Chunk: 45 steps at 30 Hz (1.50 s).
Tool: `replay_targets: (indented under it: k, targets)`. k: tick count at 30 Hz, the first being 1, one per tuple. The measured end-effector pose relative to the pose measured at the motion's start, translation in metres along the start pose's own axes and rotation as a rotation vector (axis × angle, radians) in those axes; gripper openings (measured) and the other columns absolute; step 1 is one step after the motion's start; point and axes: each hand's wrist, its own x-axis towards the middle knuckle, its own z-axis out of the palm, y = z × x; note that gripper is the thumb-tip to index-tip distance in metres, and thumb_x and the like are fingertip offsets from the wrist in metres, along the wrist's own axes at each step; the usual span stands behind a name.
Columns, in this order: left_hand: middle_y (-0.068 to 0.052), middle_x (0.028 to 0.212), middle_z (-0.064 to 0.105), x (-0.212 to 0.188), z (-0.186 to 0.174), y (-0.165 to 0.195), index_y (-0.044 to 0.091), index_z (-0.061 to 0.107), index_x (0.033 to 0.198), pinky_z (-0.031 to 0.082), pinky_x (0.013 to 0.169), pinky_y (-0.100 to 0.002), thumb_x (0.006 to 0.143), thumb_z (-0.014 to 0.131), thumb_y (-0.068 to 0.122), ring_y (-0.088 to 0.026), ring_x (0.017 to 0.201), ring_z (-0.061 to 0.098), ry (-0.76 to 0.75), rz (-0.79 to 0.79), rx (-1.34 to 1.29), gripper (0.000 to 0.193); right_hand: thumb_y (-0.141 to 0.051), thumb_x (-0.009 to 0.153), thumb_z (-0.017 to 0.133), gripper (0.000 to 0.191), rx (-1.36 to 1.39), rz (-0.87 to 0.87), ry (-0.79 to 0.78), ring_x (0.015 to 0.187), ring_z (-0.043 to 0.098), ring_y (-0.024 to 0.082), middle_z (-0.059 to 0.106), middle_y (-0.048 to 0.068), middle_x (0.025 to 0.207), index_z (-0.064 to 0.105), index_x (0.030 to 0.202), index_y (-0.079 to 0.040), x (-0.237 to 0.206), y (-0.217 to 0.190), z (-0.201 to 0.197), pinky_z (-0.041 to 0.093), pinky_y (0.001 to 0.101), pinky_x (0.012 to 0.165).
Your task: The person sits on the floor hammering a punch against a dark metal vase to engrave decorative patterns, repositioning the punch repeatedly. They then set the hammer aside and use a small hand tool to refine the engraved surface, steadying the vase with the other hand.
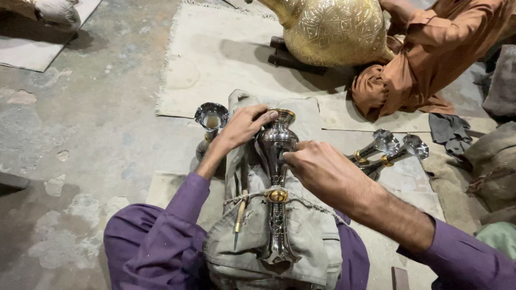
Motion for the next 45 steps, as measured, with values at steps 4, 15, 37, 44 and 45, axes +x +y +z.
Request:
replay_targets:
  k: [4,15,37,44,45]
  targets:
    - [-0.020,0.105,0.076,0.000,0.001,0.000,0.004,0.072,0.116,0.055,0.085,-0.042,0.101,0.060,0.043,-0.029,0.096,0.073,0.077,0.093,0.008,0.044,0.001,0.093,0.053,0.013,-0.081,0.071,-0.049,0.065,0.070,0.031,0.065,0.019,0.081,0.066,0.096,0.004,-0.002,0.002,0.006,0.058,0.0440,0.056]
    - [-0.022,0.095,0.074,0.005,0.005,0.022,0.001,0.071,0.110,0.054,0.077,-0.044,0.100,0.064,0.035,-0.037,0.088,0.072,0.092,0.141,0.048,0.037,-0.019,0.094,0.063,0.021,0.086,0.038,0.211,0.064,0.067,0.036,0.066,0.016,0.077,0.073,0.109,-0.006,-0.027,0.021,0.027,0.053,0.0490,0.057]
    - [-0.021,0.092,0.076,0.006,0.004,0.031,0.000,0.073,0.109,0.055,0.077,-0.044,0.099,0.065,0.034,-0.033,0.083,0.073,0.081,0.099,0.148,0.037,-0.010,0.094,0.062,0.021,-0.037,-0.030,0.204,0.056,0.065,0.028,0.062,0.014,0.072,0.070,0.109,0.002,-0.025,0.024,0.038,0.053,0.0439,0.047]
    - [-0.013,0.106,0.077,-0.017,-0.001,0.044,0.007,0.073,0.115,0.056,0.084,-0.044,0.105,0.061,0.021,-0.032,0.096,0.072,0.400,0.426,0.284,0.021,-0.008,0.094,0.060,0.020,-0.060,-0.011,0.175,0.057,0.066,0.029,0.062,0.014,0.073,0.068,0.110,0.002,-0.027,0.021,0.036,0.055,0.0435,0.048]
    - [-0.012,0.102,0.076,-0.029,-0.003,0.045,0.008,0.074,0.115,0.057,0.080,-0.042,0.104,0.063,0.017,-0.030,0.091,0.071,0.353,0.345,0.254,0.018,-0.008,0.094,0.060,0.020,-0.065,-0.016,0.177,0.058,0.066,0.030,0.062,0.014,0.073,0.068,0.110,0.002,-0.027,0.020,0.035,0.055,0.0440,0.049]
